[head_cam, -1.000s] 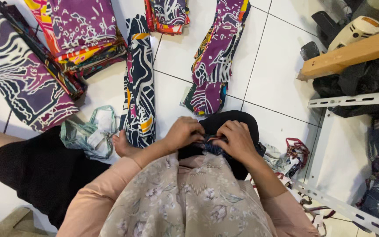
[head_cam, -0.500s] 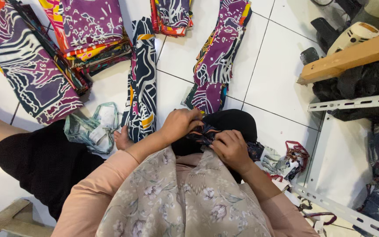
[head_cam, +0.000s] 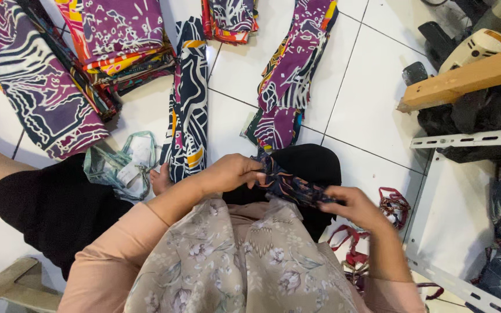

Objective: The person sits on the floor and folds multiple pieces of patterned fabric one by one. They use a small black tool to press or crease the folded edges before stacking the finished pieces.

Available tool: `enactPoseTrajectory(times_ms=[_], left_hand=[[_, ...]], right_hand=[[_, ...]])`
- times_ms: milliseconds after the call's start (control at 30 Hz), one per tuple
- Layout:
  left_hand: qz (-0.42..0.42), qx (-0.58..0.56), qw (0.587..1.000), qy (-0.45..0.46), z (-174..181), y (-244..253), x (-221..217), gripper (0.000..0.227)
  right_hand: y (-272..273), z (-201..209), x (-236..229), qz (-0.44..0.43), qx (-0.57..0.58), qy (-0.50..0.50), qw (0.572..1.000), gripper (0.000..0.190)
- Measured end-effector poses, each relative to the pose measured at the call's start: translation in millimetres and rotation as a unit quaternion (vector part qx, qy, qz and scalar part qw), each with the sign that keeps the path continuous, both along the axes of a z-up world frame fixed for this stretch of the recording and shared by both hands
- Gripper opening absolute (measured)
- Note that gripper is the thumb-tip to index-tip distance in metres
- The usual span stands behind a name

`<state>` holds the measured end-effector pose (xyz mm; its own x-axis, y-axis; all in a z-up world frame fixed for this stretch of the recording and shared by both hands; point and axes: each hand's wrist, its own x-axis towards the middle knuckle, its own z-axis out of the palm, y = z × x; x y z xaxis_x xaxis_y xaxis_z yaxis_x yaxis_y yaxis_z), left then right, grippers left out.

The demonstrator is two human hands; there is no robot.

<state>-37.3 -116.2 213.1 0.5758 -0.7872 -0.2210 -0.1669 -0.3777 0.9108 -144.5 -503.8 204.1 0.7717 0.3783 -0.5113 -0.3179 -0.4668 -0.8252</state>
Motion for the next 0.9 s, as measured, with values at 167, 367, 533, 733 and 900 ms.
enactPoseTrajectory(times_ms=[167,367,533,733,900], left_hand=[[0.045,-0.039,0.996,0.062,-4,33,4,0.026],[0.114,-0.091,0.978,0.151,-77,100,31,0.035],[0.454,0.164,0.871,-0.093,-157,132,63,0.068],[0.547,0.303,0.78,-0.03,-199,95,66,0.092],[0.486,0.19,0.849,0.082,-192,107,81,0.066]], right_hand=[[-97,39,-10,-0.134,-0.144,0.117,0.973,0.022],[-85,53,37,-0.188,-0.005,-0.004,0.982,0.02],[7,61,170,-0.231,0.024,-0.08,0.969,0.029],[145,107,238,-0.127,-0.141,-0.251,0.949,0.028],[221,67,254,0.045,-0.336,-0.193,0.921,0.031]])
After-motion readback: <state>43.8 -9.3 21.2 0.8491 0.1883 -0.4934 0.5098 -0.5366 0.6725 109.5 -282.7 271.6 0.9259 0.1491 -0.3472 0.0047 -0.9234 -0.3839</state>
